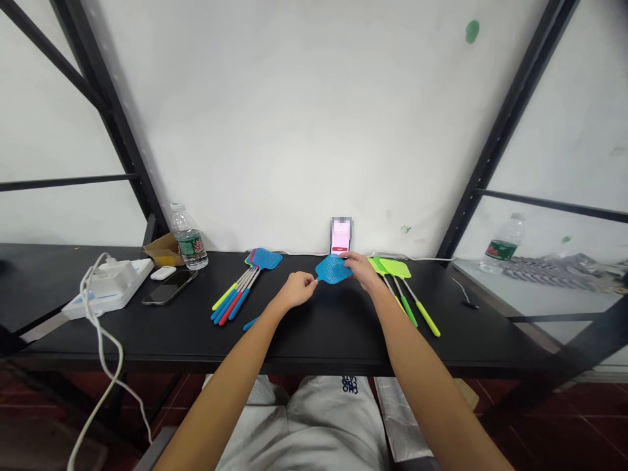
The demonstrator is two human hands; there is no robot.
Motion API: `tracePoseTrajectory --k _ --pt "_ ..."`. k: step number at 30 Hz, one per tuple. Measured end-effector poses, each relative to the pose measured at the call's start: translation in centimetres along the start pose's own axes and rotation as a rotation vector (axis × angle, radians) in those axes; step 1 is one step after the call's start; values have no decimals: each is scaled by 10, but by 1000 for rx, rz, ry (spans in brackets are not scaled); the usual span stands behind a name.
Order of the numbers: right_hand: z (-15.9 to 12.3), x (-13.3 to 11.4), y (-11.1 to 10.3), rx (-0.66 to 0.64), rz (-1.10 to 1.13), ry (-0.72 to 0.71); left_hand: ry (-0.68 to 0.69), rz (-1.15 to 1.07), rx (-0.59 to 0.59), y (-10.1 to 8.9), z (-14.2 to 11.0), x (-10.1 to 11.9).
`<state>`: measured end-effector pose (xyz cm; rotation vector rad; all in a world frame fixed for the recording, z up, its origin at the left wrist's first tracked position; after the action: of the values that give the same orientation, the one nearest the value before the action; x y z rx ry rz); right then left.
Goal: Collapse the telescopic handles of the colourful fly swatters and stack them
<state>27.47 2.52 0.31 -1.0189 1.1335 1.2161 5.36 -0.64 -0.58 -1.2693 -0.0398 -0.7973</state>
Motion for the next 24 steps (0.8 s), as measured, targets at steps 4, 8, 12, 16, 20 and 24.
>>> tracePoseTrajectory --k 4,8,12,16,20,24 --pt "5 5 -2 -21 -23 -60 1 -2 3 1 1 -2" --pt "9 9 -2 -86 -4 -69 0 -7 -1 0 1 -1" --pt "12 13 -4 -79 23 -103 -15 -19 3 0 0 0" --pt "14 16 -6 -39 -37 -157 -20 -13 -2 -2 0 3" --pt "12 15 -7 -15 -80 -162 -21 -15 -9 -4 -1 4" --pt "7 8 -3 -53 -32 -44 -24 -3 -13 -4 -1 4"
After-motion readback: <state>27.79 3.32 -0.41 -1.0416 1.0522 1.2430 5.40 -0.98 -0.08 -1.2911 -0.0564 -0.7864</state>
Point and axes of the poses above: each hand's wrist, its own z-axis towards the middle knuckle, its own y-axis out of the palm, x = y × z, the point moved 1 cm from there along z, towards the middle knuckle, and after that the axes turned 6 degrees about z, right-handed, at the moved point
